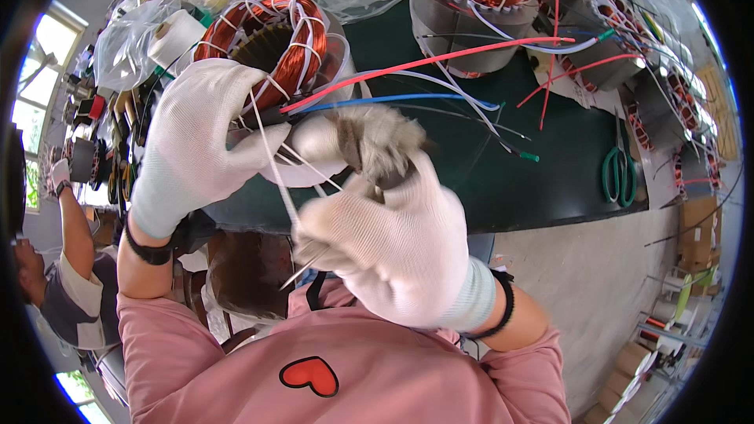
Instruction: Winding copper coils into a motor stator and lacing them with thread and insulation.
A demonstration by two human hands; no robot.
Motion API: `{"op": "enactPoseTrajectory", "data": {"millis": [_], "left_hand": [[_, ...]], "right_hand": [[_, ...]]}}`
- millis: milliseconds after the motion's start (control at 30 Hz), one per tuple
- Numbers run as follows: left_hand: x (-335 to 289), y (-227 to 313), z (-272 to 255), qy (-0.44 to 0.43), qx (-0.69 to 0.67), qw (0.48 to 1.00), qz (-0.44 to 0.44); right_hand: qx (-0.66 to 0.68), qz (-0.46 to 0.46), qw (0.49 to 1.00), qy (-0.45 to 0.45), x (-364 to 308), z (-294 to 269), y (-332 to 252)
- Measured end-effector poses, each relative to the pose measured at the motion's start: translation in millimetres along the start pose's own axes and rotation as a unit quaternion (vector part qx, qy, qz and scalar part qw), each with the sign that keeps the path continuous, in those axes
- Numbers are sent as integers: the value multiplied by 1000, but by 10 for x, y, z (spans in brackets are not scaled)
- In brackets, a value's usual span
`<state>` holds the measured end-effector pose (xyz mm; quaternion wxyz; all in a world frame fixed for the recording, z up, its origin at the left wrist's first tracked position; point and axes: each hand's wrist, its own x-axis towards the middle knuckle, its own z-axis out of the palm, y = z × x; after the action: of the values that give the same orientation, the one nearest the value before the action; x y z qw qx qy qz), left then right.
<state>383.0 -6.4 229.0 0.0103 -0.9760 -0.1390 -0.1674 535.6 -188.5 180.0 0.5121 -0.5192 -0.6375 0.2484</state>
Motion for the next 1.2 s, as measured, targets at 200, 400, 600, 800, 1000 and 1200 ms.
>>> {"op": "enactPoseTrajectory", "data": {"millis": [200,400,600,800,1000,1200], "left_hand": [[10,-167,91,107,-36,990,89],[-22,-225,106,75,-54,993,73],[-11,-216,41,42,-43,996,70],[18,-181,43,4,-74,997,33],[-90,-150,159,77,-40,995,43],[-47,-141,81,39,-63,997,22]], "right_hand": [[515,83,851,58,228,458,124],[593,73,791,130,-40,711,-284],[130,-55,988,66,143,617,645],[135,-111,973,154,92,973,627],[379,189,818,389,-92,785,322],[536,181,815,129,-786,173,322]]}}
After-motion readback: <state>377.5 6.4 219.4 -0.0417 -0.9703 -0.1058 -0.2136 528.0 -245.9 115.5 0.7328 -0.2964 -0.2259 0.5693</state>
